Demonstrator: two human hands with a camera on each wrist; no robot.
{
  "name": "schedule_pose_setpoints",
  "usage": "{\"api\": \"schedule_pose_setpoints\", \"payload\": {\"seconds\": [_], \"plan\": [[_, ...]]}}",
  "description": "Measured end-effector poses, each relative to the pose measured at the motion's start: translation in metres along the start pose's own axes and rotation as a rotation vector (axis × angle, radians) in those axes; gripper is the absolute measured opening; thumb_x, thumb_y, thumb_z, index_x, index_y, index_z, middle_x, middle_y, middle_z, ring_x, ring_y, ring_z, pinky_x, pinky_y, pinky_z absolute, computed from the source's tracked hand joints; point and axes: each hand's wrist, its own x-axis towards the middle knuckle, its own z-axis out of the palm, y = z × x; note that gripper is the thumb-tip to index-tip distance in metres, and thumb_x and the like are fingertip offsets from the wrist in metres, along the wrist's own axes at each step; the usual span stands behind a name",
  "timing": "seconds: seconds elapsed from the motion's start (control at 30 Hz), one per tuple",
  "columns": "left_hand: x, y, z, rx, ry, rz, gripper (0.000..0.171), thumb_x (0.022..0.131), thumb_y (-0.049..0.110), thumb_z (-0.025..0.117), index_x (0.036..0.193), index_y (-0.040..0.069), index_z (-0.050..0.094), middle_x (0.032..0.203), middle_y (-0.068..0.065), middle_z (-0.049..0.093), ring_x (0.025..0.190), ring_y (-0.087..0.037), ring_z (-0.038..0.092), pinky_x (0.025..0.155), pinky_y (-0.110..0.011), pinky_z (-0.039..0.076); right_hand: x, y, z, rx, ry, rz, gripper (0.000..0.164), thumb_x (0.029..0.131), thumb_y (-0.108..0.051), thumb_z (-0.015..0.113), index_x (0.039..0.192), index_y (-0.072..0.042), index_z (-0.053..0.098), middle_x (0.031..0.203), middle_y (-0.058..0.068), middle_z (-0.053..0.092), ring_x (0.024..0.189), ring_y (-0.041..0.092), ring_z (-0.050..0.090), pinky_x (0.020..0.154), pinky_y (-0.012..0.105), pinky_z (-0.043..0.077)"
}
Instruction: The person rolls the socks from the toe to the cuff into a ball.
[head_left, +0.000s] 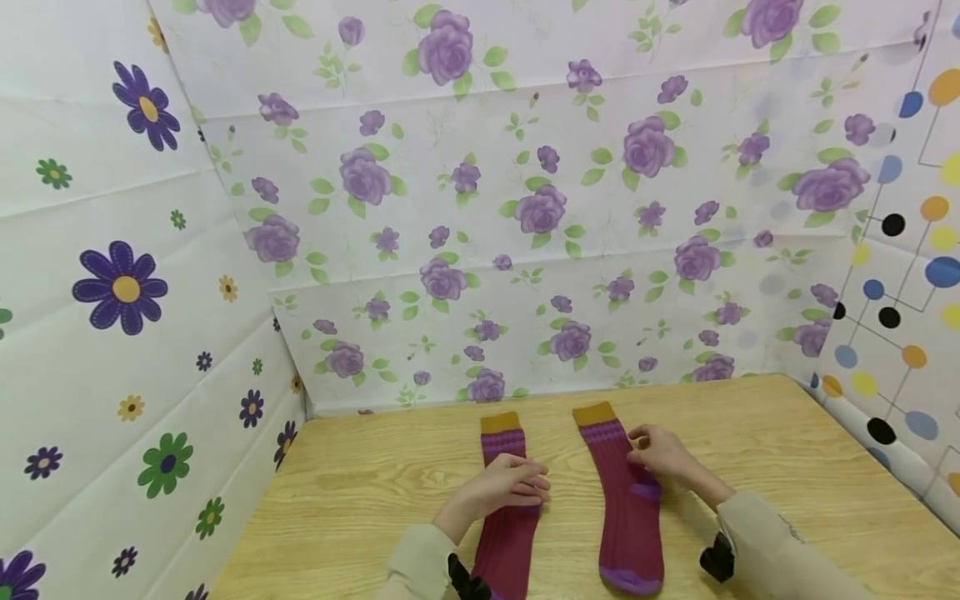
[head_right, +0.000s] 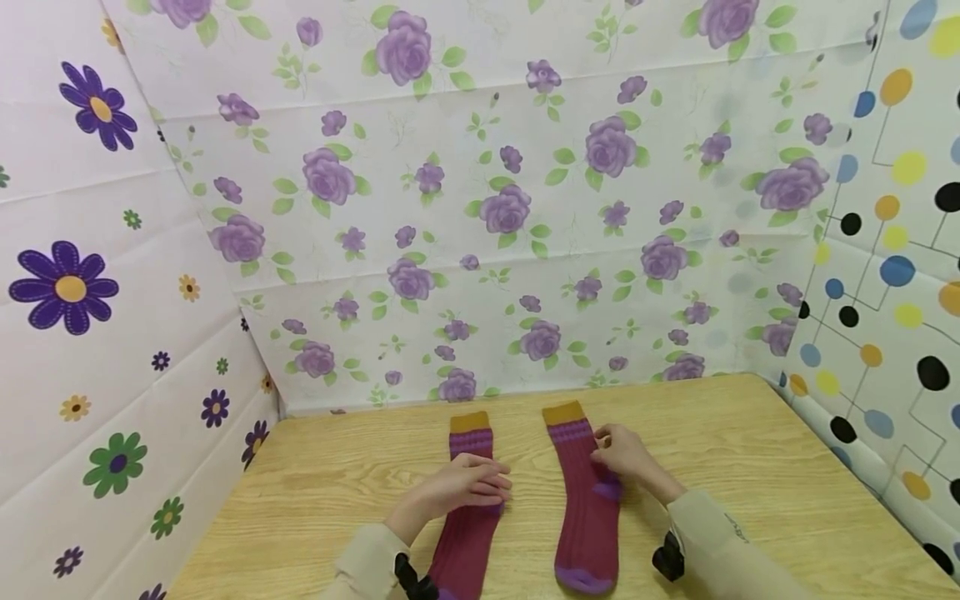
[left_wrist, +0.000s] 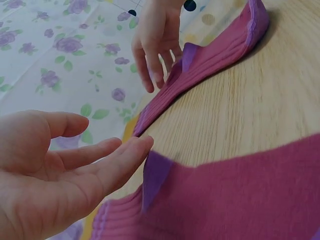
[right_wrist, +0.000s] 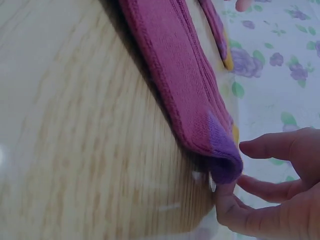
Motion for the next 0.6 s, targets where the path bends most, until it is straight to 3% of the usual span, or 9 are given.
{"api": "schedule_pose_setpoints", "payload": {"seconds": [0.17, 0.27, 0.37, 0.47, 0.53, 0.6], "plan": [[0.005, 0.000, 0.007, -0.002, -0.027, -0.006, 0.045, 0.104, 0.020, 0.045, 0.134, -0.013, 0.047, 0.125, -0.036, 0.055, 0.115, -0.041, 0.060, 0.096, -0.040, 0.051, 0.000, -0.005, 0.000, 0.007, -0.003, 0.052, 0.059, 0.086, -0.016, 0.070, 0.129, 0.016, 0.044, 0.119, 0.035, 0.058, 0.099, 0.036, 0.064, 0.074, 0.038, 0.055], [0.008, -0.001, 0.011, -0.018, -0.037, -0.016, 0.046, 0.103, 0.021, 0.046, 0.135, -0.012, 0.046, 0.126, -0.035, 0.056, 0.115, -0.041, 0.060, 0.097, -0.041, 0.051, 0.002, -0.006, 0.002, 0.000, -0.005, 0.072, 0.058, 0.087, -0.021, 0.071, 0.124, 0.017, 0.048, 0.111, 0.030, 0.063, 0.095, 0.032, 0.064, 0.074, 0.037, 0.053], [0.010, -0.002, 0.015, -0.048, -0.050, -0.031, 0.048, 0.103, 0.022, 0.045, 0.138, -0.012, 0.042, 0.127, -0.035, 0.055, 0.117, -0.042, 0.059, 0.098, -0.042, 0.050, 0.006, -0.007, 0.006, 0.028, -0.041, 0.084, 0.035, 0.089, -0.023, 0.069, 0.090, 0.011, 0.059, 0.072, 0.010, 0.058, 0.063, 0.015, 0.050, 0.057, 0.028, 0.042], [0.012, -0.003, 0.019, -0.064, -0.058, -0.041, 0.050, 0.103, 0.022, 0.045, 0.139, -0.012, 0.039, 0.129, -0.035, 0.054, 0.118, -0.042, 0.058, 0.098, -0.043, 0.049, 0.007, -0.007, 0.009, 0.068, -0.063, 0.071, 0.031, 0.090, -0.021, 0.067, 0.070, -0.001, 0.056, 0.058, -0.002, 0.039, 0.053, 0.010, 0.031, 0.053, 0.025, 0.029], [0.013, -0.004, 0.021, -0.065, -0.061, -0.043, 0.050, 0.103, 0.022, 0.045, 0.139, -0.012, 0.039, 0.129, -0.035, 0.054, 0.118, -0.042, 0.058, 0.099, -0.044, 0.049, 0.007, -0.007, 0.011, 0.083, -0.060, 0.044, 0.026, 0.091, -0.019, 0.065, 0.073, -0.001, 0.057, 0.060, -0.002, 0.046, 0.055, 0.009, 0.037, 0.054, 0.025, 0.032], [0.015, -0.004, 0.022, -0.062, -0.061, -0.043, 0.051, 0.103, 0.022, 0.046, 0.139, -0.013, 0.039, 0.129, -0.034, 0.054, 0.119, -0.042, 0.057, 0.099, -0.044, 0.049, 0.005, -0.006, 0.013, 0.099, -0.047, 0.010, 0.019, 0.091, -0.015, 0.064, 0.090, 0.004, 0.062, 0.075, 0.003, 0.058, 0.066, 0.011, 0.048, 0.060, 0.026, 0.039]]}}
